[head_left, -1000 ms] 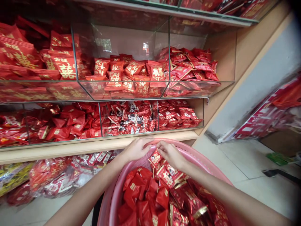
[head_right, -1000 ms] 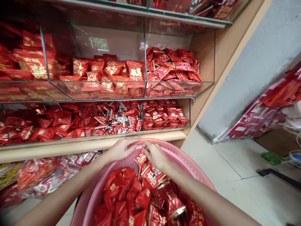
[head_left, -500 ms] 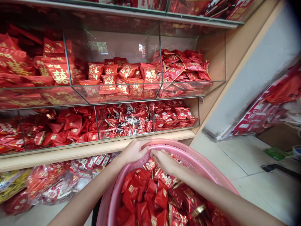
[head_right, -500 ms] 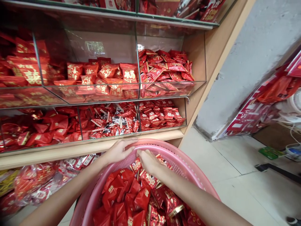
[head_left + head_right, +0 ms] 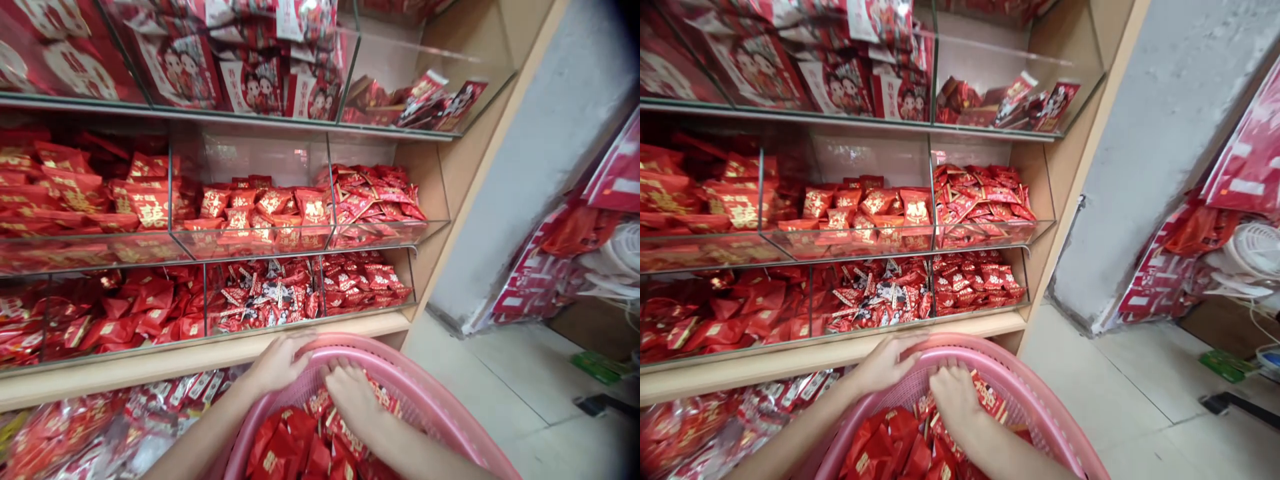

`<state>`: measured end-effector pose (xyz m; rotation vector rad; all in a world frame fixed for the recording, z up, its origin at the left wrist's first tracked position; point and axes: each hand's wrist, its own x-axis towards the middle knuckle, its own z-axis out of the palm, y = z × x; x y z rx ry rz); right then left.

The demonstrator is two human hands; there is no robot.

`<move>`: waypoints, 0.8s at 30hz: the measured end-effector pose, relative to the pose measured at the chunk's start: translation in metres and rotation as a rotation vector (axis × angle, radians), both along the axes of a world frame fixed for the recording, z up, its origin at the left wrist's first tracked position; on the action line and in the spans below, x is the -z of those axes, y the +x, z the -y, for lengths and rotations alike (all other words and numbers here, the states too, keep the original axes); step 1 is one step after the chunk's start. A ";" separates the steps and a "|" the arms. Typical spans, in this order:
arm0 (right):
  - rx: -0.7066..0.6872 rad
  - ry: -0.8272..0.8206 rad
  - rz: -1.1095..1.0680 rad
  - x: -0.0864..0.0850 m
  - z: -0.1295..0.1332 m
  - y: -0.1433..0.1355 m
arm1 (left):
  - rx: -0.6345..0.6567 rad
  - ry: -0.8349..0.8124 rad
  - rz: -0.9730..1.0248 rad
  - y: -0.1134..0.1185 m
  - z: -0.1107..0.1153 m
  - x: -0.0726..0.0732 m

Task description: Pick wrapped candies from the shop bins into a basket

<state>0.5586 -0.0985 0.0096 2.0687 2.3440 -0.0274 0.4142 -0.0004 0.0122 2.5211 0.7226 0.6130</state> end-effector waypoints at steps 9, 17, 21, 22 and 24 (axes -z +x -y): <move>0.081 0.749 -0.272 -0.168 -0.025 0.058 | -0.017 -0.017 -0.020 -0.003 0.000 0.000; 0.420 0.772 -0.361 -0.240 -0.079 0.092 | -0.039 -0.028 -0.044 -0.005 0.002 0.000; 0.441 0.746 -0.500 -0.240 -0.089 0.085 | -0.040 -0.025 -0.040 -0.006 0.003 -0.001; 0.444 0.751 -0.545 -0.241 -0.089 0.085 | -0.041 -0.023 -0.040 -0.006 0.003 0.000; 0.447 0.752 -0.641 -0.244 -0.089 0.084 | -0.037 -0.022 -0.041 -0.006 0.002 0.000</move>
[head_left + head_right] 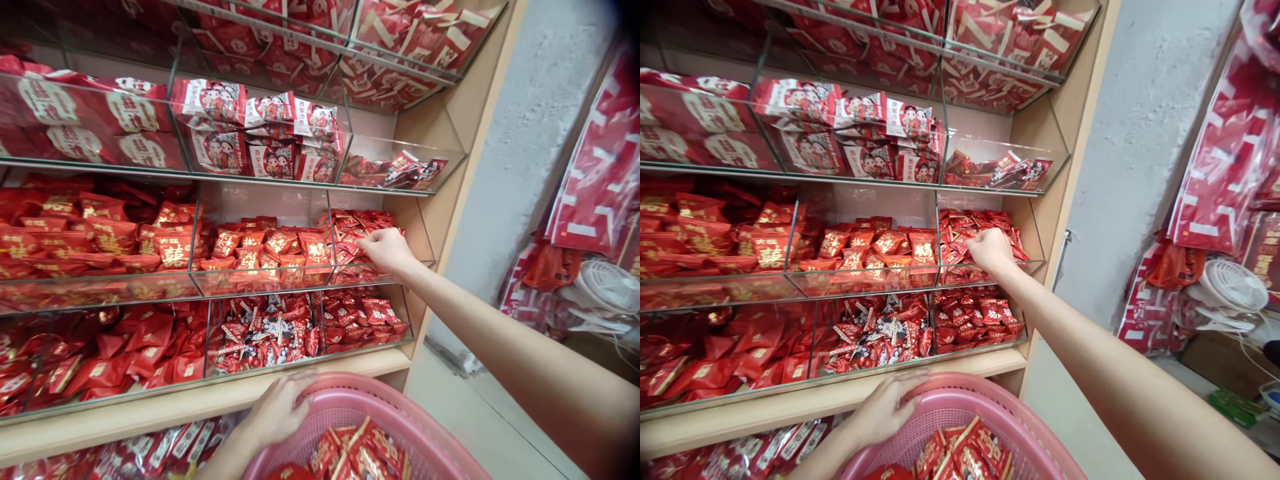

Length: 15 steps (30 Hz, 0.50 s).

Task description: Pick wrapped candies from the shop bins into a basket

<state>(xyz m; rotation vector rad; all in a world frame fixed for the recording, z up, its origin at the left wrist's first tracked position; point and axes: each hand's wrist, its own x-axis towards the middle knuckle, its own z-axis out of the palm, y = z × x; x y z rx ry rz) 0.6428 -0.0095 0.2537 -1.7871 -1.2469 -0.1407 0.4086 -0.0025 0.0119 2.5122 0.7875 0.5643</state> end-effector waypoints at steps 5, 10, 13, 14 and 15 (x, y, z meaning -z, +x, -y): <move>-0.103 0.027 -0.145 -0.012 0.013 0.003 | 0.008 0.006 -0.007 0.001 -0.001 0.000; -0.365 0.108 -0.226 -0.008 0.034 0.015 | 0.009 0.025 -0.021 0.002 -0.001 -0.002; -0.455 0.132 -0.167 -0.001 0.042 0.025 | 0.020 0.038 -0.018 0.003 -0.002 -0.002; -0.476 0.135 -0.161 0.001 0.045 0.028 | 0.021 0.043 -0.018 0.003 -0.002 -0.002; -0.496 0.135 -0.159 0.003 0.049 0.030 | 0.022 0.047 -0.019 0.004 -0.002 -0.002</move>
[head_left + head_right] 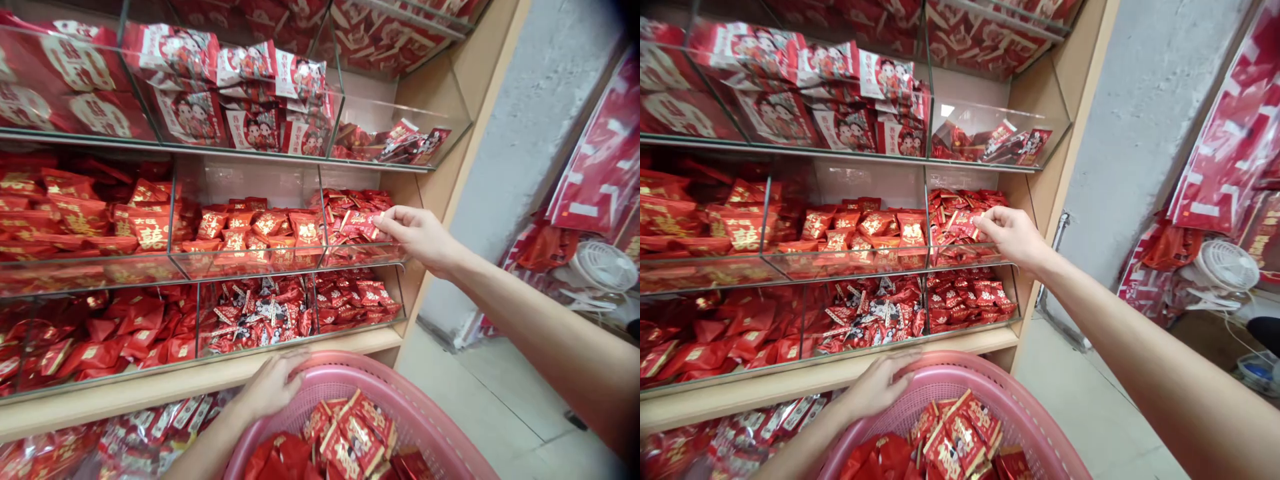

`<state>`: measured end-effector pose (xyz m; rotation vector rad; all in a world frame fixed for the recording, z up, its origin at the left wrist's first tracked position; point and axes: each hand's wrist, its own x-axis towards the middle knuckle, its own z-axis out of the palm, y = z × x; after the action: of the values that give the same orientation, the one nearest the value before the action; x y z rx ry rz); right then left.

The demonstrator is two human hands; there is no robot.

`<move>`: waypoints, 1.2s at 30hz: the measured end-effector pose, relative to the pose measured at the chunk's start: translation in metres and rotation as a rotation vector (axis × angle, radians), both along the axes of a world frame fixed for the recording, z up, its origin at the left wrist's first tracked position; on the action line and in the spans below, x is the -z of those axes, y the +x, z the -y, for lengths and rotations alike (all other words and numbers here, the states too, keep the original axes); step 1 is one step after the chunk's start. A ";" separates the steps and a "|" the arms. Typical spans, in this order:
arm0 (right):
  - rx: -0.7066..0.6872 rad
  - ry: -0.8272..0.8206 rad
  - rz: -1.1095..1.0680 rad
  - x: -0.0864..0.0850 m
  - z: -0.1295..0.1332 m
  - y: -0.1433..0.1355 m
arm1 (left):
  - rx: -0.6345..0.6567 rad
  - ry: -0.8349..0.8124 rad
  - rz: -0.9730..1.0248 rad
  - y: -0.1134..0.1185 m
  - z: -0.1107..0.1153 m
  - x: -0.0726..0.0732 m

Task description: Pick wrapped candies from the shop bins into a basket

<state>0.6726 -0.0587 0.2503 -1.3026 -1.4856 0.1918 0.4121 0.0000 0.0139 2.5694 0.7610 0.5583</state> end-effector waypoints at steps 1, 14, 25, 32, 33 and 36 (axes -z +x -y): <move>-0.018 0.003 0.006 0.002 0.005 0.002 | 0.001 0.003 0.001 0.000 0.000 0.000; -0.303 -0.316 0.465 0.154 0.089 -0.012 | 0.029 0.017 -0.026 0.005 0.001 -0.002; -0.400 -0.394 0.767 0.221 0.092 -0.012 | 0.040 0.001 0.025 0.004 0.000 0.001; -0.377 -0.383 0.837 0.229 0.078 -0.023 | 0.035 0.009 0.005 0.004 -0.001 0.002; -0.386 -0.366 0.845 0.231 0.075 -0.026 | 0.036 0.009 0.006 0.004 -0.001 0.002; -0.376 -0.342 0.830 0.238 0.064 -0.036 | 0.039 0.017 0.002 0.004 -0.001 0.002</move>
<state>0.6364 -0.1227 0.0126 -1.4385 -2.4953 0.1568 0.4165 0.0009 0.0120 2.5925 0.7072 0.5578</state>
